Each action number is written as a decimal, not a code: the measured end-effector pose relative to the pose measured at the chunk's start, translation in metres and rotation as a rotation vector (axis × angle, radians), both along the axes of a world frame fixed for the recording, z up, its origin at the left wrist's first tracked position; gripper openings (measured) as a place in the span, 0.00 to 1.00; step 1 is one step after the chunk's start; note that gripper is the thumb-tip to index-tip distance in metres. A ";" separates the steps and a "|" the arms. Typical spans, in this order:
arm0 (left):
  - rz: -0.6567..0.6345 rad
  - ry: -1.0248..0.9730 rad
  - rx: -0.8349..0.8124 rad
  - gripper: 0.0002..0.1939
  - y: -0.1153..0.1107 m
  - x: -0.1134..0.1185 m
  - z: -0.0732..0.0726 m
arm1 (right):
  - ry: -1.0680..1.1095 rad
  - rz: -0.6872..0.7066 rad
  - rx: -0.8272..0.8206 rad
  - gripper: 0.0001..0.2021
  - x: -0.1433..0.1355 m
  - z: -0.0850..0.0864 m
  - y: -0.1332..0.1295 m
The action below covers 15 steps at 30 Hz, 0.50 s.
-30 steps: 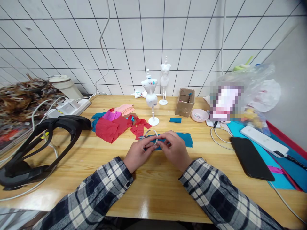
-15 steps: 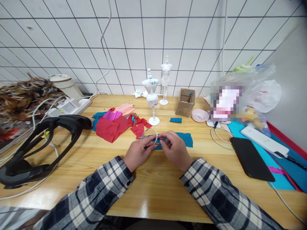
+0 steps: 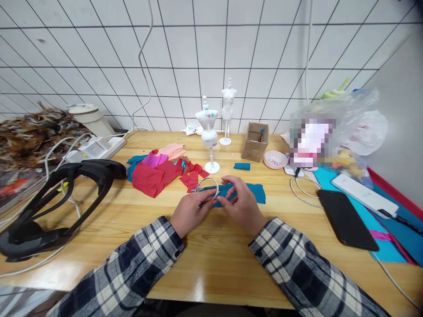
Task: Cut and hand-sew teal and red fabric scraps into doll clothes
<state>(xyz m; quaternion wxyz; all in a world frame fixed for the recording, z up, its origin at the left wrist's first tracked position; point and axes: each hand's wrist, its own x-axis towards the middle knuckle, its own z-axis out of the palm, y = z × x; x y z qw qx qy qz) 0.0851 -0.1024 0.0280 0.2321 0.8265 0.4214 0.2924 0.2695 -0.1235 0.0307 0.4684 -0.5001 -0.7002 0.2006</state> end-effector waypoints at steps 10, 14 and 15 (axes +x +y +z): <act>-0.001 -0.033 -0.033 0.14 0.002 0.000 0.005 | -0.140 0.046 0.034 0.04 0.003 0.003 0.001; -0.018 -0.019 -0.030 0.12 0.001 0.000 0.011 | -0.154 -0.007 0.051 0.05 0.010 0.008 0.003; -0.027 -0.015 -0.026 0.12 0.000 0.000 0.013 | -0.147 -0.052 0.061 0.05 0.015 0.009 0.005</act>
